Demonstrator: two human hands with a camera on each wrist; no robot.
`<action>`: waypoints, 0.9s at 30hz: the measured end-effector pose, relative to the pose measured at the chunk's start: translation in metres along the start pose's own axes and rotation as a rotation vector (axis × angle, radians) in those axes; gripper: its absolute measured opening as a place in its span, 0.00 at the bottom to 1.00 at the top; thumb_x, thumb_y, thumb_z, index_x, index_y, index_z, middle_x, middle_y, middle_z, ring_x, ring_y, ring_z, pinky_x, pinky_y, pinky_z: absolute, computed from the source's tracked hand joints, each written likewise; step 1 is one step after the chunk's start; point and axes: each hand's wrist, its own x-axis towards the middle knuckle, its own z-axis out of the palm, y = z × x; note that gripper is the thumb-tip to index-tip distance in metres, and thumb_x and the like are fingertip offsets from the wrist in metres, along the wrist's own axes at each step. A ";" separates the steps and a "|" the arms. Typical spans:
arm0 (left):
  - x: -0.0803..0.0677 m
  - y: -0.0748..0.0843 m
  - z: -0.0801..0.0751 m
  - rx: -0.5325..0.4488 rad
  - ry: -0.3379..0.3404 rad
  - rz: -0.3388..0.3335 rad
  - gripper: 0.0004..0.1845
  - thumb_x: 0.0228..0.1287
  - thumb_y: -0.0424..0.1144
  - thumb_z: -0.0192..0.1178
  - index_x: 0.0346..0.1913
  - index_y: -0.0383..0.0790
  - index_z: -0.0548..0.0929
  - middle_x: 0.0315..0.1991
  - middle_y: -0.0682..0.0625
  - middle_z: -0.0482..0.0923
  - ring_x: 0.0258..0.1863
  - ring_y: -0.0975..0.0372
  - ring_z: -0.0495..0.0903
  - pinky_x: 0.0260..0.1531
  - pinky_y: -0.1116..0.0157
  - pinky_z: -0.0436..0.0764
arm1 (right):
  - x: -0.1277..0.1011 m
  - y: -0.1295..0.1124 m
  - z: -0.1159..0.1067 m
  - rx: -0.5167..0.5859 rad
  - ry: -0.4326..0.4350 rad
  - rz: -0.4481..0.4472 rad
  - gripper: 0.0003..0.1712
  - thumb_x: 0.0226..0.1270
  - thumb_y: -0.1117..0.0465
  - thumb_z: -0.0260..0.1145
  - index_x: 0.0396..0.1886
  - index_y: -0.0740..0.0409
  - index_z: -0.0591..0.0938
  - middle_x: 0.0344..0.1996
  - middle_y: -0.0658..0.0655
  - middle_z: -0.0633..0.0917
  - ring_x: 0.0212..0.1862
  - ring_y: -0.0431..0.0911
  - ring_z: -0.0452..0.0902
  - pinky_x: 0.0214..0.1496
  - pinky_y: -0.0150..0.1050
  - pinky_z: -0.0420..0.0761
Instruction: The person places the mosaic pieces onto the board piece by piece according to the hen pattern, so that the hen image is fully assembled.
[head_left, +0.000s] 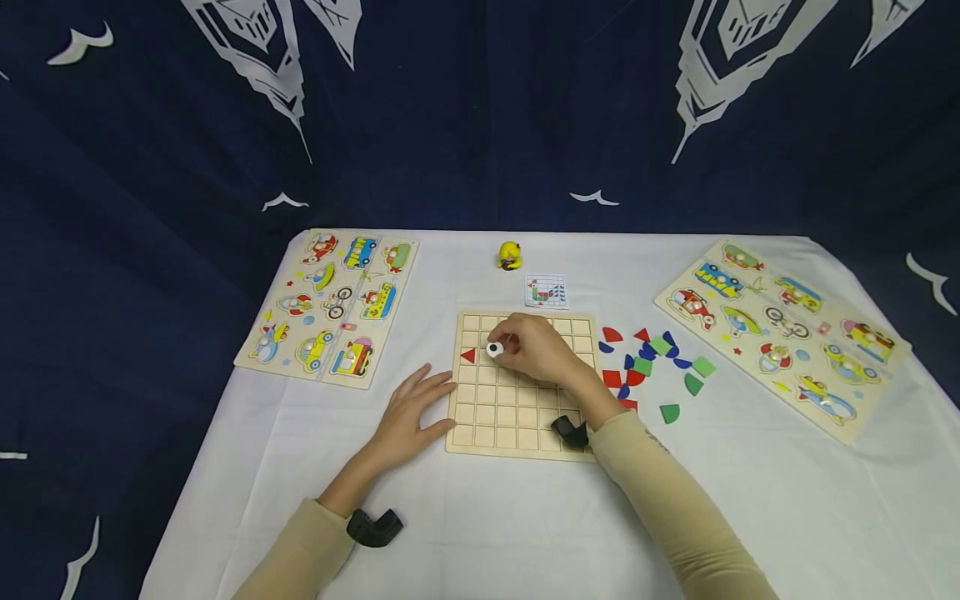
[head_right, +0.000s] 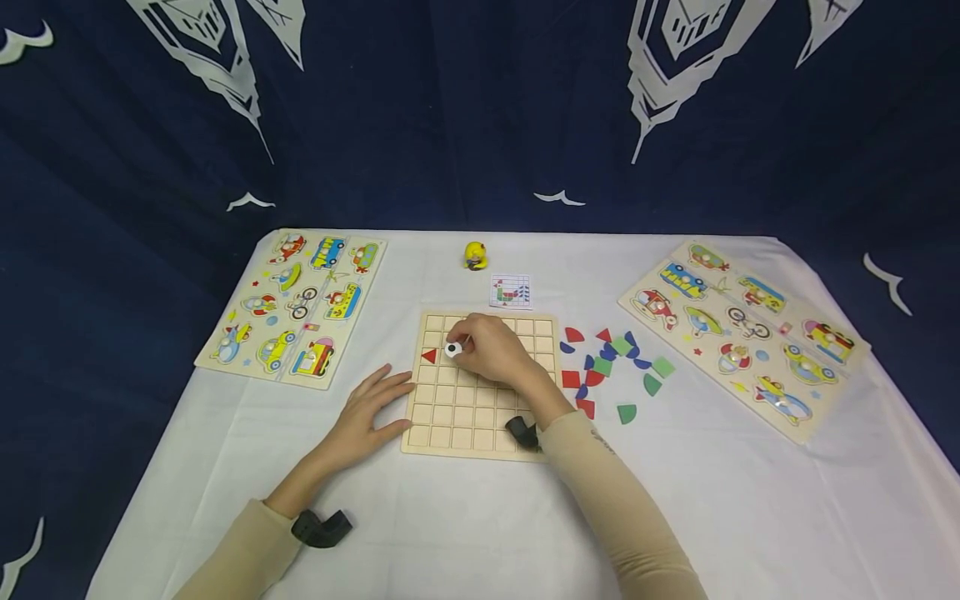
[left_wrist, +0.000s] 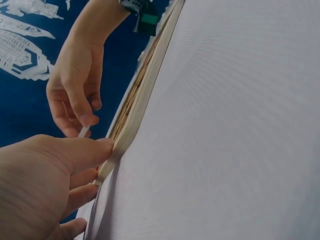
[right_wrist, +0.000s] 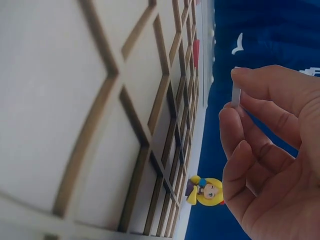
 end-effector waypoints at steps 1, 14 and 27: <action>0.000 0.000 0.000 0.001 0.001 0.001 0.28 0.57 0.38 0.69 0.62 0.40 0.78 0.69 0.48 0.71 0.76 0.47 0.53 0.70 0.39 0.53 | 0.000 0.000 0.000 -0.003 -0.001 -0.002 0.12 0.54 0.67 0.72 0.40 0.60 0.86 0.30 0.53 0.84 0.31 0.40 0.78 0.36 0.34 0.78; 0.000 -0.001 0.000 0.000 -0.005 0.004 0.29 0.57 0.38 0.69 0.63 0.39 0.77 0.69 0.47 0.70 0.76 0.47 0.53 0.71 0.40 0.52 | 0.006 0.001 0.005 -0.027 -0.049 0.048 0.13 0.53 0.67 0.74 0.40 0.58 0.87 0.32 0.52 0.85 0.33 0.42 0.79 0.38 0.35 0.79; 0.000 -0.003 0.001 -0.001 -0.010 -0.003 0.29 0.57 0.39 0.69 0.63 0.40 0.77 0.69 0.48 0.70 0.76 0.49 0.53 0.72 0.41 0.51 | 0.013 0.008 0.012 -0.011 -0.099 0.031 0.10 0.54 0.68 0.74 0.38 0.58 0.88 0.36 0.53 0.87 0.35 0.42 0.79 0.39 0.33 0.79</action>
